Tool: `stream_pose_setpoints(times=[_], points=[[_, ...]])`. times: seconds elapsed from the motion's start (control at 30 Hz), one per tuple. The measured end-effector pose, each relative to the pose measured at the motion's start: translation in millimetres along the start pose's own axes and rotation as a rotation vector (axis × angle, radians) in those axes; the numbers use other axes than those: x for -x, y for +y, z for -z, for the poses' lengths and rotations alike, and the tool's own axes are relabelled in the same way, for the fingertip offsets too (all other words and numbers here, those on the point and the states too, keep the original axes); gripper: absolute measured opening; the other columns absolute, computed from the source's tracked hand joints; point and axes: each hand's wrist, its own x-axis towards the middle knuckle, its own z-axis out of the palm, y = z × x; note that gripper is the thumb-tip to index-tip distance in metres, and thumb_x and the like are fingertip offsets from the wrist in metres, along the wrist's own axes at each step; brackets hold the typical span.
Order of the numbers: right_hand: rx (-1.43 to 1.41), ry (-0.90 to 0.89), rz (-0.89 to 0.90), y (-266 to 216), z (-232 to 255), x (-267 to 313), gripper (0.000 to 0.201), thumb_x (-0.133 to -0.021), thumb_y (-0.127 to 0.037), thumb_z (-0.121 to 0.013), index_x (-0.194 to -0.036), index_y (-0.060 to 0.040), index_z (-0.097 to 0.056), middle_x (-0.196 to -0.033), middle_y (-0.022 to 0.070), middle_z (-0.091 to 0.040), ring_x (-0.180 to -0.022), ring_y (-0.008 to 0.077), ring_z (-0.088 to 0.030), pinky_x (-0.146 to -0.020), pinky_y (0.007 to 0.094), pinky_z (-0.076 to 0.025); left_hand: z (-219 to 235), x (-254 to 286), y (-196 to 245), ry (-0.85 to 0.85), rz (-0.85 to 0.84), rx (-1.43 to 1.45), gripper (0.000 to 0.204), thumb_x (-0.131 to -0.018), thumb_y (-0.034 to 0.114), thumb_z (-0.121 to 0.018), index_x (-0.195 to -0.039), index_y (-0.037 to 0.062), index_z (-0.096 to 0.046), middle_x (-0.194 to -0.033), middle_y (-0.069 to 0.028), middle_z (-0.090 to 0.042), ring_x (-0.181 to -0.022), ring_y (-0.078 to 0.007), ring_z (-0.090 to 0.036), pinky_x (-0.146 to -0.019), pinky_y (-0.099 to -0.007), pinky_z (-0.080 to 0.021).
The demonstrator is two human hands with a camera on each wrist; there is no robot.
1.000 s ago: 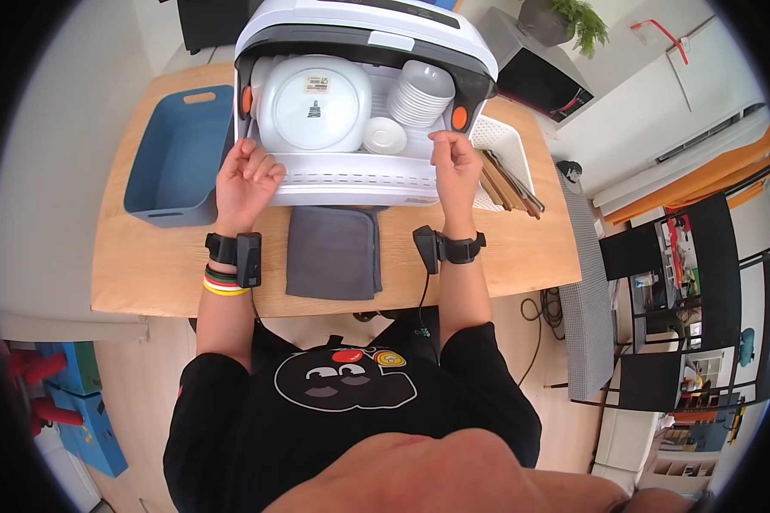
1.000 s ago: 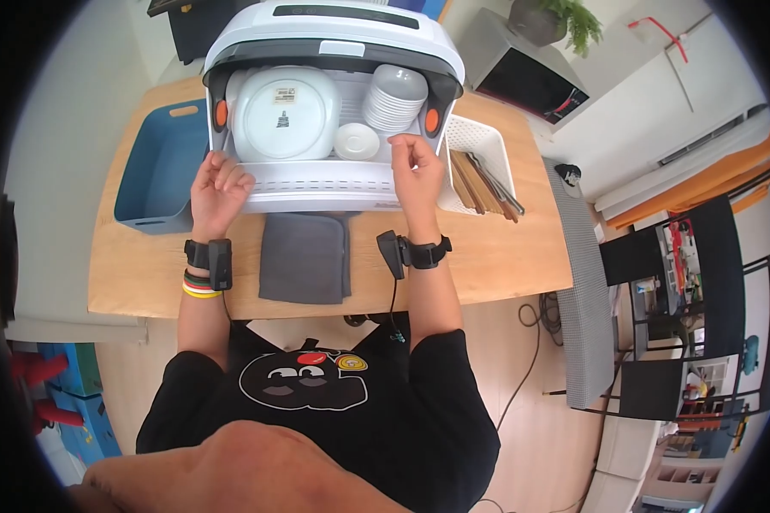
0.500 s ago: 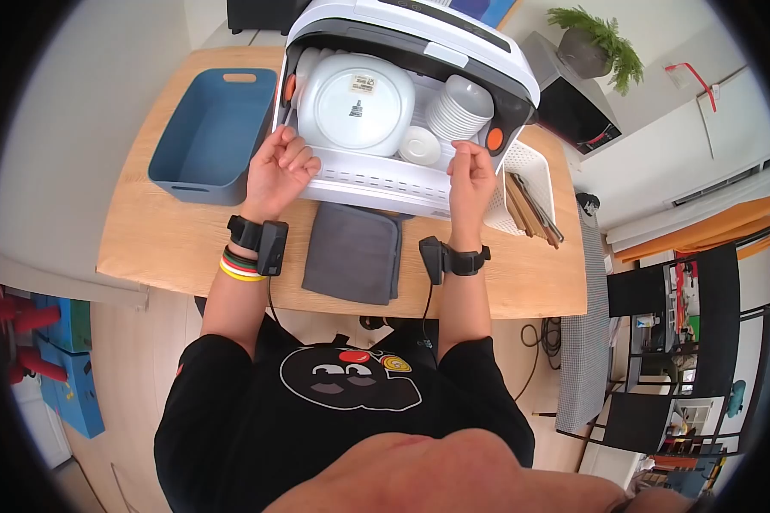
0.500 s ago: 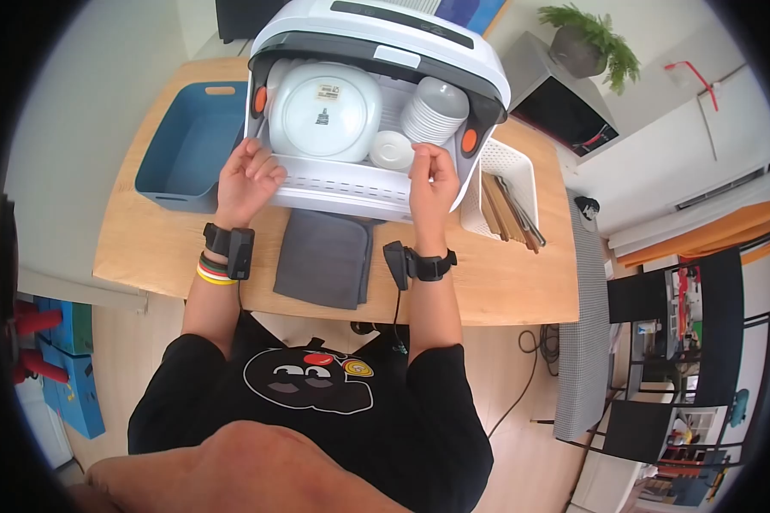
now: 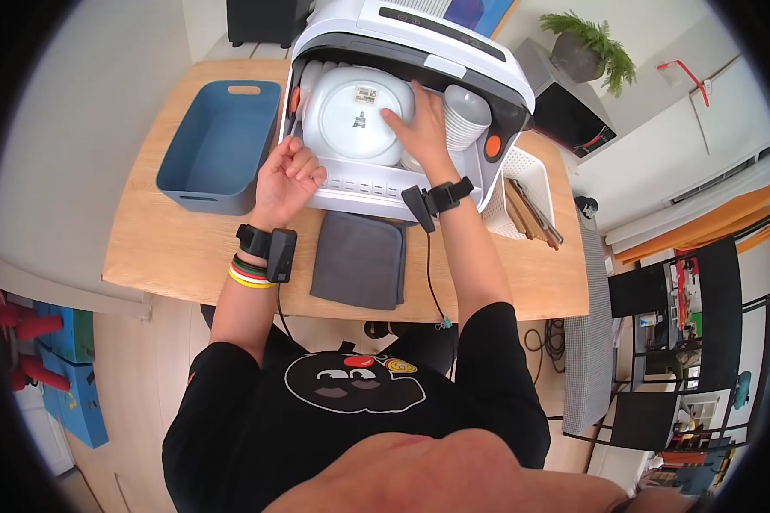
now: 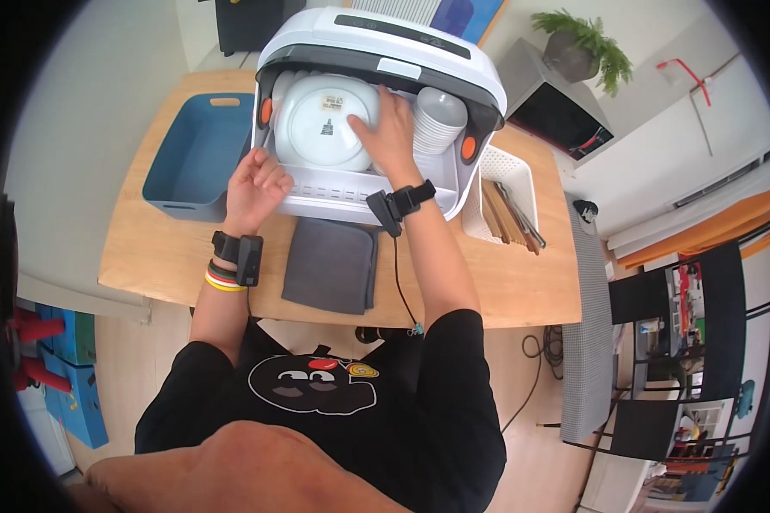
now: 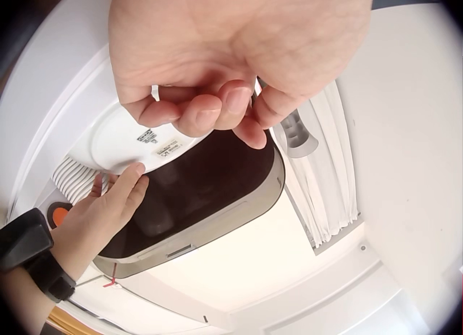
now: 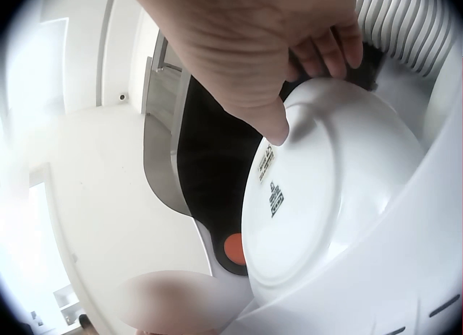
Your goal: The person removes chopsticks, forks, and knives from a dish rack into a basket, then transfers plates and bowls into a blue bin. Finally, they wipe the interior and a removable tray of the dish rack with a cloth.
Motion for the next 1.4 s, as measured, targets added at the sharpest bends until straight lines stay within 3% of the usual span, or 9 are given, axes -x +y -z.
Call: stream_pose_setpoints(times=[0.1,0.27,0.7,0.8,0.87,1.0,1.1,1.17,1.4], points=[[0.042,-0.077,0.042,-2,-1,-12,0.076,-0.073,-0.042,-0.072,-0.127,0.0044,-0.045,-0.113,0.0269,-0.050,-0.103,0.0400,-0.052,-0.091,0.0415,-0.043,0,0,0,0.002,0.001,-0.002,0.026,-0.099,0.023,-0.037,-0.082,0.0093,-0.051,-0.057,0.0025,-0.029,-0.055,-0.0103,-0.032,-0.064,-0.0260,-0.033],[0.055,-0.309,-0.099,-9,7,-30,0.078,-0.069,-0.046,-0.074,-0.125,0.0033,-0.049,-0.112,0.0273,-0.051,-0.105,0.0410,-0.052,-0.091,0.0416,-0.043,2,0,0,0.002,0.009,-0.003,0.026,-0.099,0.023,-0.037,-0.082,0.0095,-0.051,-0.057,0.0028,-0.029,-0.054,-0.0096,-0.031,-0.063,-0.0254,-0.032],[0.001,-0.288,-0.104,-1,7,-36,0.070,-0.065,-0.039,-0.076,-0.121,-0.0022,-0.054,-0.107,0.0221,-0.055,-0.101,0.0386,-0.054,-0.089,0.0411,-0.043,-1,0,0,0.020,0.008,0.027,0.025,-0.098,0.022,-0.039,-0.081,0.0096,-0.051,-0.056,0.0026,-0.029,-0.054,-0.0100,-0.031,-0.065,-0.0257,-0.034],[-0.068,-0.301,-0.147,7,5,-39,0.067,-0.066,-0.037,-0.078,-0.117,-0.0004,-0.055,-0.107,0.0230,-0.056,-0.099,0.0372,-0.056,-0.088,0.0394,-0.045,0,0,0,0.019,0.010,0.023,0.025,-0.098,0.022,-0.039,-0.081,0.0096,-0.051,-0.056,0.0024,-0.029,-0.054,-0.0101,-0.031,-0.065,-0.0256,-0.034],[-0.321,-0.379,-0.273,23,-6,-43,0.067,-0.067,-0.037,-0.078,-0.115,0.0029,-0.054,-0.108,0.0237,-0.058,-0.100,0.0341,-0.058,-0.086,0.0369,-0.047,-1,0,0,0.017,0.009,0.030,0.025,-0.098,0.023,-0.039,-0.080,0.0097,-0.051,-0.056,0.0023,-0.030,-0.054,-0.0103,-0.031,-0.064,-0.0255,-0.034],[-0.369,-0.419,-0.364,18,-2,-45,0.068,-0.069,-0.039,-0.077,-0.114,0.0061,-0.052,-0.108,0.0237,-0.058,-0.100,0.0302,-0.058,-0.085,0.0349,-0.047,-2,0,1,0.013,0.007,0.022,0.025,-0.098,0.023,-0.039,-0.080,0.0098,-0.051,-0.056,0.0024,-0.030,-0.054,-0.0102,-0.032,-0.064,-0.0255,-0.034],[-0.428,-0.436,-0.405,17,2,-46,0.070,-0.069,-0.037,-0.079,-0.114,0.0080,-0.051,-0.104,0.0203,-0.060,-0.096,0.0259,-0.060,-0.083,0.0316,-0.047,-2,0,1,0.019,0.008,0.020,0.025,-0.098,0.023,-0.039,-0.080,0.0099,-0.050,-0.056,0.0024,-0.031,-0.054,-0.0103,-0.032,-0.064,-0.0255,-0.034],[-0.538,-0.493,-0.489,11,8,-47,0.057,-0.071,-0.028,-0.079,-0.108,0.0069,-0.053,-0.095,0.0141,-0.061,-0.088,0.0181,-0.058,-0.077,0.0272,-0.047,0,0,1,0.017,0.008,0.015,0.025,-0.098,0.023,-0.039,-0.080,0.0099,-0.050,-0.056,0.0024,-0.031,-0.054,-0.0103,-0.032,-0.064,-0.0256,-0.034],[-0.662,-0.581,-0.547,0,21,-49,0.051,-0.070,-0.023,-0.080,-0.105,0.0041,-0.055,-0.097,0.0118,-0.061,-0.090,0.0178,-0.058,-0.082,0.0260,-0.044,1,0,0,-0.015,0.011,0.000,0.024,-0.099,0.022,-0.036,-0.083,0.0101,-0.051,-0.057,0.0028,-0.030,-0.055,-0.0107,-0.033,-0.065,-0.0270,-0.034]])
